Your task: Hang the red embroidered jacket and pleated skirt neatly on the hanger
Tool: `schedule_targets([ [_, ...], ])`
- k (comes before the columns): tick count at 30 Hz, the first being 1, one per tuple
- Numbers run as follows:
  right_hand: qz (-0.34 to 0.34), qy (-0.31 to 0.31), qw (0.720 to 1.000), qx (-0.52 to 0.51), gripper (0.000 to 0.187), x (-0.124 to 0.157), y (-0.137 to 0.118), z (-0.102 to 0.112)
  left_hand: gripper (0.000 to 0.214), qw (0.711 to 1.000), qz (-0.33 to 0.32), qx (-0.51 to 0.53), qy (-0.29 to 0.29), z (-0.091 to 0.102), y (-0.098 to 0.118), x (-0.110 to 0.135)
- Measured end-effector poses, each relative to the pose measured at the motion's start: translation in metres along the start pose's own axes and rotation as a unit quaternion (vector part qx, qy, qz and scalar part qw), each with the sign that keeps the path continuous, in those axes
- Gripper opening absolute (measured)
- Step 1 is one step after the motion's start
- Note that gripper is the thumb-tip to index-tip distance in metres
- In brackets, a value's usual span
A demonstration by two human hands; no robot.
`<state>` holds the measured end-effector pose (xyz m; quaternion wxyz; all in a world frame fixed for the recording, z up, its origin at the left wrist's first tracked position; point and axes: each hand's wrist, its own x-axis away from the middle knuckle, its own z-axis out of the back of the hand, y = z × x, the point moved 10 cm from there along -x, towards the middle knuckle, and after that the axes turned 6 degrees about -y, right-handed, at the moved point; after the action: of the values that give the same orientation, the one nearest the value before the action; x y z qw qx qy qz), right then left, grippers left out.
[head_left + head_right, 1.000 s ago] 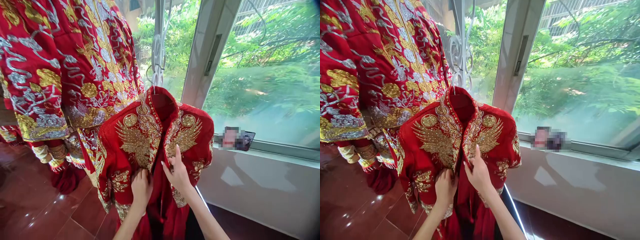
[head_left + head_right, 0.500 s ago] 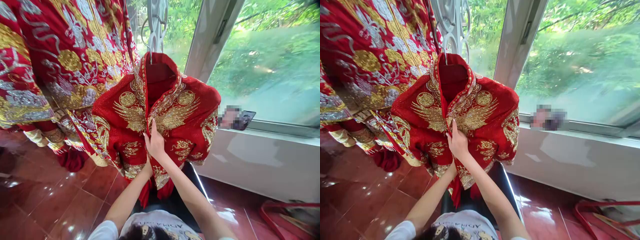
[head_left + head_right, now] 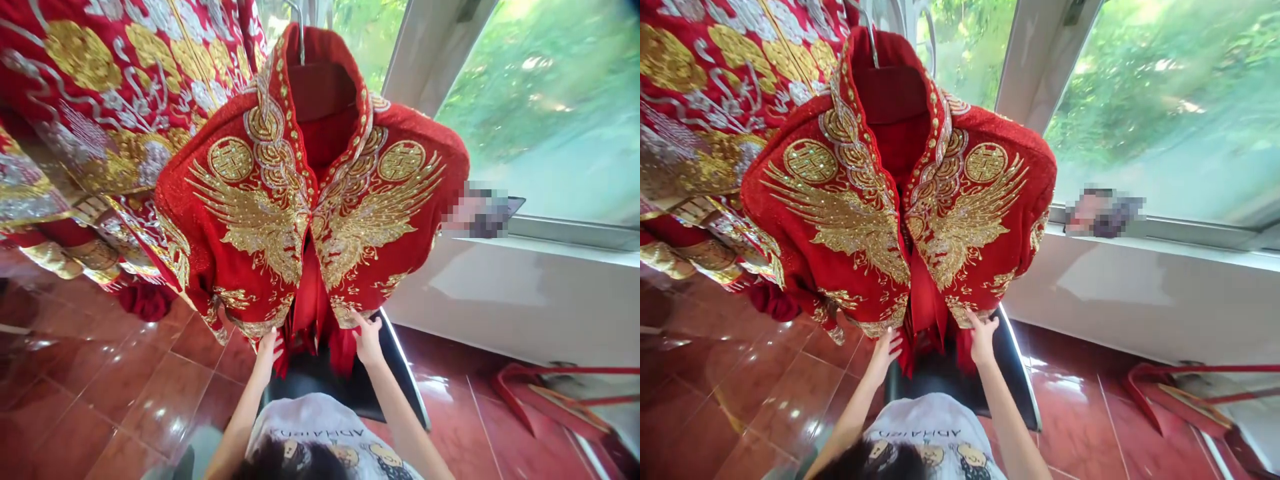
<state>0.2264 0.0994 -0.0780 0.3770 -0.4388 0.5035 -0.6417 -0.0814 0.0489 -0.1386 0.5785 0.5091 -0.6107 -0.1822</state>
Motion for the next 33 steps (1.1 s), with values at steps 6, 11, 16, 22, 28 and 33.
schedule_targets([
  [6, -0.126, 0.007, 0.986, -0.106, 0.098, -0.001, 0.036, 0.005, 0.014, 0.984, 0.011, 0.177, 0.003, -0.008, -0.004, -0.010],
  [11, -0.157, -0.046, 0.970, -0.180, 0.101, -0.004, 0.044, -0.001, 0.020, 0.974, -0.005, 0.224, -0.014, -0.016, -0.011, 0.005],
  [16, -0.149, -0.169, 0.929, -0.293, 0.057, 0.020, 0.036, -0.038, 0.028, 0.976, -0.003, 0.217, -0.034, -0.029, -0.016, 0.018],
  [22, -0.166, -0.168, 0.916, -0.323, 0.047, 0.056, 0.033, -0.069, 0.032, 0.978, 0.014, 0.203, -0.052, -0.048, -0.014, 0.023],
  [28, -0.117, -0.184, 0.922, -0.319, 0.048, 0.070, 0.015, -0.089, 0.042, 0.978, 0.010, 0.179, -0.109, -0.066, -0.012, 0.032],
  [33, -0.105, -0.222, 0.929, -0.278, 0.044, 0.073, 0.006, -0.088, 0.041, 0.983, -0.002, 0.141, -0.115, -0.062, -0.013, 0.027],
])
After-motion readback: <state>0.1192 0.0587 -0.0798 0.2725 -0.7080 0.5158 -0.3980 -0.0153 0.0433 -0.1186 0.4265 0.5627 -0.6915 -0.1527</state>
